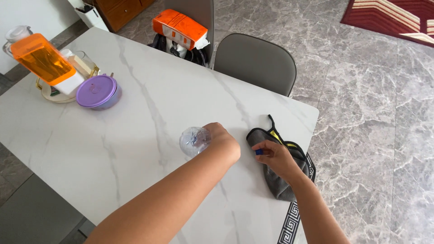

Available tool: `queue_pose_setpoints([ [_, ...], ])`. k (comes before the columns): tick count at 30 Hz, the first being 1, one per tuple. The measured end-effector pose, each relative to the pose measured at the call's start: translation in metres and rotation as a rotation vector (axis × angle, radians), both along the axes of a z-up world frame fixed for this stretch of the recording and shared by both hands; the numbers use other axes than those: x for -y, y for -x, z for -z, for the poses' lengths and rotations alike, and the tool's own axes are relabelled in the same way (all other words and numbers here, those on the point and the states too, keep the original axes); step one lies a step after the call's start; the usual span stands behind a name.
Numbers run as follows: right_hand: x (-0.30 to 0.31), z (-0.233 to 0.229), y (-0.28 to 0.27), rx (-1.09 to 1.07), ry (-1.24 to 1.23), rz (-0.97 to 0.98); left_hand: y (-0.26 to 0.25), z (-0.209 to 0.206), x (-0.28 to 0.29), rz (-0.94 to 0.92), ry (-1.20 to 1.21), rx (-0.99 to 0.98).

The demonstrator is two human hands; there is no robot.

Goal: The person cleans the dining table using a cloth and rearranges various objects like water bottles and a cup.

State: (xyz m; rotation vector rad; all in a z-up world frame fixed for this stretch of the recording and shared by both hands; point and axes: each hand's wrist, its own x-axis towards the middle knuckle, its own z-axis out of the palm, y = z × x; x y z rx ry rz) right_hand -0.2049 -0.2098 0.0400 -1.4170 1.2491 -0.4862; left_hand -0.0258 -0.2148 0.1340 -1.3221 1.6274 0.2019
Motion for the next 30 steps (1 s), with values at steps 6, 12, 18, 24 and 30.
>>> queue_pose_setpoints([
  [6, -0.015, 0.015, -0.008, 0.088, 0.034, 0.066, 0.009, -0.02, -0.024, 0.267, 0.032, 0.139],
  [12, -0.037, 0.013, -0.019, 0.196, 0.019, 0.15, -0.008, -0.036, -0.042, 0.195, 0.123, 0.053],
  [18, -0.07, 0.009, 0.007, 0.409, -0.035, 0.232, -0.049, -0.028, -0.084, -0.014, 0.324, -0.452],
  [24, -0.139, -0.037, 0.08, 0.496, -0.059, 0.283, -0.033, 0.004, -0.126, -0.117, 0.212, -1.028],
  [30, -0.24, -0.098, 0.162, 0.117, -0.019, 0.407, 0.07, 0.017, -0.176, -0.204, -0.178, -1.348],
])
